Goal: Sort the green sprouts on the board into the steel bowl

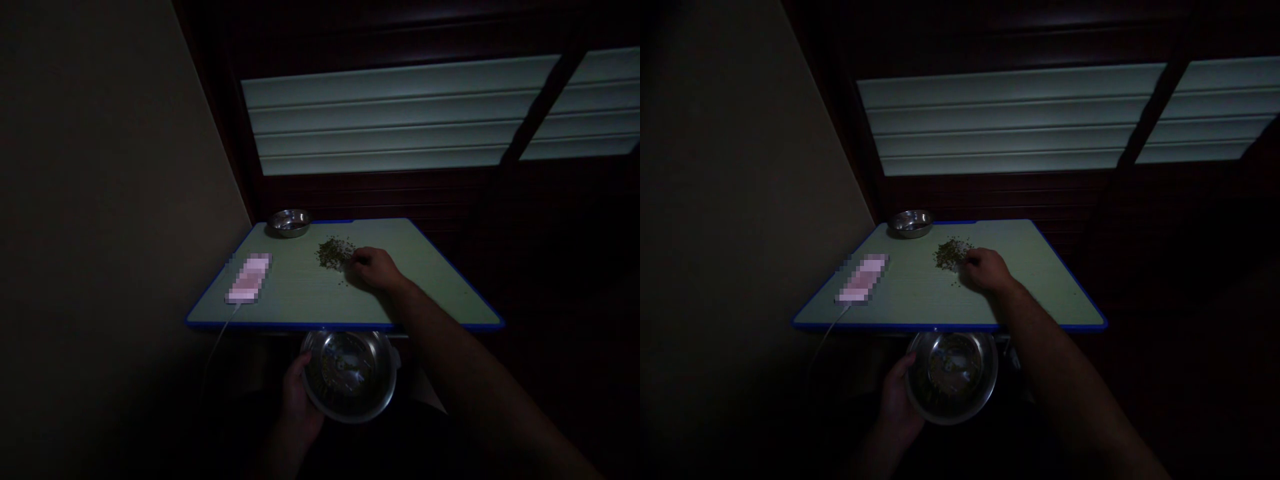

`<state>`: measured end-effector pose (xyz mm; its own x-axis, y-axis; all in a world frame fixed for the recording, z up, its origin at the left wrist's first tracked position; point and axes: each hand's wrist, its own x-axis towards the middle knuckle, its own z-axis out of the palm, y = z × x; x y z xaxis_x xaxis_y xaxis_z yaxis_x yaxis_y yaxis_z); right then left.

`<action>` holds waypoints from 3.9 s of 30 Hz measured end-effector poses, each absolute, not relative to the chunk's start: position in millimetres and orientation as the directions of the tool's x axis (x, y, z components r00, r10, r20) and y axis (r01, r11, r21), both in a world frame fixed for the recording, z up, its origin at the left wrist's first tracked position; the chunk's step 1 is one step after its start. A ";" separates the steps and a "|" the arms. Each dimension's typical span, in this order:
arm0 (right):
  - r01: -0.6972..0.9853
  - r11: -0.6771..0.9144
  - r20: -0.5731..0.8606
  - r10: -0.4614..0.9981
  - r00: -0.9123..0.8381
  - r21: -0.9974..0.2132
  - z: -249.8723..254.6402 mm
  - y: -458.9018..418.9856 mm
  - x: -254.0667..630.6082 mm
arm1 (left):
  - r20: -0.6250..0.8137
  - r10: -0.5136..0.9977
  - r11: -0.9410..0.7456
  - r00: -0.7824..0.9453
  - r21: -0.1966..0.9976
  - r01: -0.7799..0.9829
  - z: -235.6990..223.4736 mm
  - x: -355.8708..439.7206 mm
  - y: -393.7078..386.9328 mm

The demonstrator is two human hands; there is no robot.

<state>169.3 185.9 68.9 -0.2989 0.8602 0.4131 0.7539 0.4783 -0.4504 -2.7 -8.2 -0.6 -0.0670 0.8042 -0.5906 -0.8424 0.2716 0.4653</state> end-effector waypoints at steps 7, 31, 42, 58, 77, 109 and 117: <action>0.750 0.472 0.404 0.866 -0.295 -0.463 68.8 185.6 169.6 | -0.585 0.808 0.264 -0.064 0.457 -0.850 -1.3 -2.6 -7.8; 0.685 0.467 0.406 0.875 -0.265 -0.559 65.7 186.8 169.4 | -0.601 0.797 0.281 -0.061 0.458 -0.843 0.7 -2.6 -6.5; 0.674 0.488 0.411 0.865 -0.288 -0.555 66.3 186.0 169.7 | -0.588 0.806 0.266 -0.066 0.459 -0.847 -3.5 -3.4 -6.5; 0.629 0.449 0.384 0.890 -0.247 -0.635 66.9 186.3 168.5 | -0.609 0.791 0.280 -0.062 0.451 -0.848 -2.4 -3.6 -6.9; 0.696 0.444 0.360 0.891 -0.277 -0.564 65.2 185.5 164.6 | -0.597 0.801 0.273 -0.053 0.443 -0.854 -3.9 -3.3 -7.4; 0.744 0.442 0.399 0.881 -0.255 -0.501 66.3 185.1 166.4 | -0.623 0.778 0.283 -0.078 0.458 -0.843 -1.8 -4.4 -6.6; 0.721 0.465 0.411 0.871 -0.269 -0.514 65.9 185.1 166.0 | -0.606 0.792 0.281 -0.072 0.467 -0.838 1.3 -4.0 -7.1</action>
